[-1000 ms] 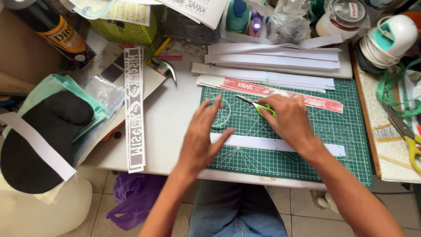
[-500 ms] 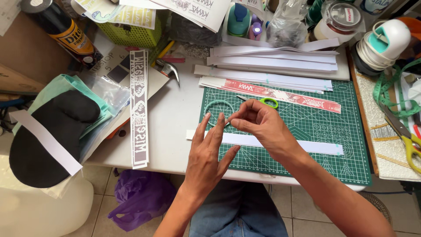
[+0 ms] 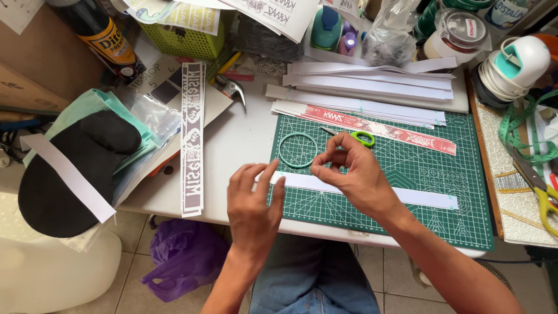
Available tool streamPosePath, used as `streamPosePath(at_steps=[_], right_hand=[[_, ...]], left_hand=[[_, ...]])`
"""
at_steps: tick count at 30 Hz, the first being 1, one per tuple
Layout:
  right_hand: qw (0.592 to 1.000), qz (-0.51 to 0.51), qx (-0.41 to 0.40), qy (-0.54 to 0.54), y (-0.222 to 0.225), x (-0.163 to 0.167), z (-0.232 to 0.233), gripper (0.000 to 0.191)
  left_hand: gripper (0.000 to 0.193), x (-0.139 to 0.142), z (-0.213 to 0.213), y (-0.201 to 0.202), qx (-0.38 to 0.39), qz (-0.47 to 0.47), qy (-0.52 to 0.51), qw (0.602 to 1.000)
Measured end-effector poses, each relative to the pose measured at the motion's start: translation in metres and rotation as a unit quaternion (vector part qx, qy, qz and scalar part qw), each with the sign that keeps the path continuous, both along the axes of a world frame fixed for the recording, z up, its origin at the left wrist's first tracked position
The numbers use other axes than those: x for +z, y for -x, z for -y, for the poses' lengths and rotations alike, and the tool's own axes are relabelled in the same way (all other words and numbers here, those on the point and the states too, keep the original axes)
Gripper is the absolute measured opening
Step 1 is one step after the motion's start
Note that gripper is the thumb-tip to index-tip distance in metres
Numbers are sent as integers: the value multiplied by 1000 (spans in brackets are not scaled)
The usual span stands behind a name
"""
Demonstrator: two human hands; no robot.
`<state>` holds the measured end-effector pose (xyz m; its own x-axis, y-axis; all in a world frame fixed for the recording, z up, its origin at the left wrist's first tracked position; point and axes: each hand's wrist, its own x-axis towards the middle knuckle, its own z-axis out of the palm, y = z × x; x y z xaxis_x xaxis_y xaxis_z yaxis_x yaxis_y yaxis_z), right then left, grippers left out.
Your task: The person assembles long white paper strips by applying small pieces of light green tape to join them end-to-end on a green cutting mat. They use scissors to cut the tape and smooth the joints, then stack the completed strips with others on the table.
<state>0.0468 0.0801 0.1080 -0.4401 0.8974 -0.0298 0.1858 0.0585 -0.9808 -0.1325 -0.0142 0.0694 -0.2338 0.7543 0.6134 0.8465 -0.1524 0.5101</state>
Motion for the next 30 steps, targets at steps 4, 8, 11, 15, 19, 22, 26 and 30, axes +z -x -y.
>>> streamPosePath(at_steps=[4,8,11,15,19,22,26,30], right_hand=[[995,72,12,-63,3,4,7,25],[989,117,30,-81,7,7,10,26],[988,121,46,-87,9,9,11,23],[986,126,65,-91,9,9,12,25],[967,177,85,-163,11,3,7,27],[956,208,106,-177,15,-7,-6,31],[945,230,165,-162,24,-25,-25,29],[938,220,196,-181,35,-39,-33,28]], left_hand=[[12,6,6,-1,-66,271,30,960],[13,10,4,-3,-72,293,37,953],[10,9,2,-3,-79,301,44,949],[7,-1,5,-2,-82,319,63,942],[9,-21,15,1,-58,359,68,929],[14,-40,29,-2,-11,515,108,850],[30,-59,50,-10,-13,743,159,650],[51,-63,62,-16,-75,802,204,557]])
